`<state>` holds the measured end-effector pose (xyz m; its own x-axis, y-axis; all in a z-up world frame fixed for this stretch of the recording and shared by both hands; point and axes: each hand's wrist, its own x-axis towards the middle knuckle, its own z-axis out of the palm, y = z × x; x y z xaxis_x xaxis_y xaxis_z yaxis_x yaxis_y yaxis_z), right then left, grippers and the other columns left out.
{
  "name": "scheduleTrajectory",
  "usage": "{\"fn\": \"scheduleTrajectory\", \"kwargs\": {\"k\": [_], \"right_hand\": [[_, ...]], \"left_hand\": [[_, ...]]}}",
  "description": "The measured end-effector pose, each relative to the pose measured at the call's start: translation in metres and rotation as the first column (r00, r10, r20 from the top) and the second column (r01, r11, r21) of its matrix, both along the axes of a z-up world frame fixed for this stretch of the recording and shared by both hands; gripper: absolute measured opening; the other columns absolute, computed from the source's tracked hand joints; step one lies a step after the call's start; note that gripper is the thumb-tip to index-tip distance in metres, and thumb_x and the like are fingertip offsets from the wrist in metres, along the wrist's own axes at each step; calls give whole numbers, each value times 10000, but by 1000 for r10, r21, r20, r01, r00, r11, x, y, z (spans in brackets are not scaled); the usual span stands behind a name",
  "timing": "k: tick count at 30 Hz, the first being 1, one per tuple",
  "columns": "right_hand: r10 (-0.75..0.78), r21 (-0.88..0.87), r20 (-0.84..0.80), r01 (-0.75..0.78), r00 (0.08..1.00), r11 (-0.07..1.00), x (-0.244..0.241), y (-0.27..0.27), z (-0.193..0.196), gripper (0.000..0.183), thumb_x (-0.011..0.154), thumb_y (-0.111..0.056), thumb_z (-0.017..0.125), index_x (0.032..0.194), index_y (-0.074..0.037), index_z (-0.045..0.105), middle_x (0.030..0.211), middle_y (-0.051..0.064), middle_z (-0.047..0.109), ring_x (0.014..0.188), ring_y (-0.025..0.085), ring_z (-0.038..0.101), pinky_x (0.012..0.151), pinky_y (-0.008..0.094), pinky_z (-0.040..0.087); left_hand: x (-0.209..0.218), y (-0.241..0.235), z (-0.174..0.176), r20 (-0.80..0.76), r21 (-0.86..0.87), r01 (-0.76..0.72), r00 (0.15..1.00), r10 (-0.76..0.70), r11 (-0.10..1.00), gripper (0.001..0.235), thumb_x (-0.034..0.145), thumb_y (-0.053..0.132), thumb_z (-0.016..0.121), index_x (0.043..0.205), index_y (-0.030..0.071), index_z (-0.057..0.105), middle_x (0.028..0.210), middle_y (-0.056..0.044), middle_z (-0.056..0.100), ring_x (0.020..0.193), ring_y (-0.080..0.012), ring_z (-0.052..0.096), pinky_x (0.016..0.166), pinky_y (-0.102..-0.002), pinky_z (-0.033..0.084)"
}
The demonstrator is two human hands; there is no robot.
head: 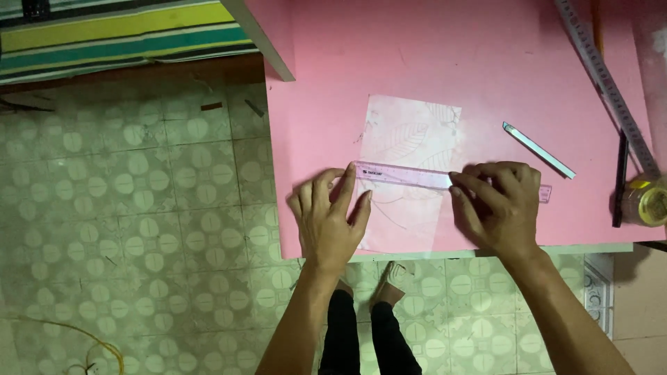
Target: Measuring and marking decorative film with a ruler and pencil, cutting it with scissors, and measuring a door with a tape measure.
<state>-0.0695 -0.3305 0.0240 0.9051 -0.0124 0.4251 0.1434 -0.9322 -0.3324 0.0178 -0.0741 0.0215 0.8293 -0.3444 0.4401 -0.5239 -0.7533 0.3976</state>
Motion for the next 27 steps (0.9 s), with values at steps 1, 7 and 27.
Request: {"fn": "scheduleTrajectory", "kwargs": {"k": [1, 7, 27], "right_hand": [[-1, 1, 0, 1, 1000, 1000, 0, 0, -1, 204, 948, -209, 744, 1135, -172, 817, 1038, 90, 665, 955, 340, 584, 823, 443, 448], [-5, 18, 3, 5, 1000, 1000, 1, 0, 1, 222, 941, -203, 741, 1146, -155, 809, 1033, 102, 661, 956, 344, 583, 816, 445, 467], [39, 36, 63, -41, 997, 999, 5, 1, 6, 193, 930, -175, 744, 1107, -120, 798, 1021, 107, 657, 862, 330, 572, 748, 437, 473]], "left_hand": [[0, 0, -1, 0, 1, 1, 1000, -1, 1000, 422, 902, 394, 746, 1251, 158, 719, 1137, -23, 610, 932, -232, 533, 814, -409, 357], [0, -1, 1, 4, 4, 0, 1000, 0, 1000, 403, 903, 396, 744, 1236, 170, 730, 1147, -18, 610, 940, -226, 535, 805, -412, 360], [0, -1, 4, 2, -2, 14, 1000, -14, 1000, 379, 914, 386, 740, 1215, 156, 740, 1142, -19, 604, 943, -223, 525, 820, -405, 358]]}}
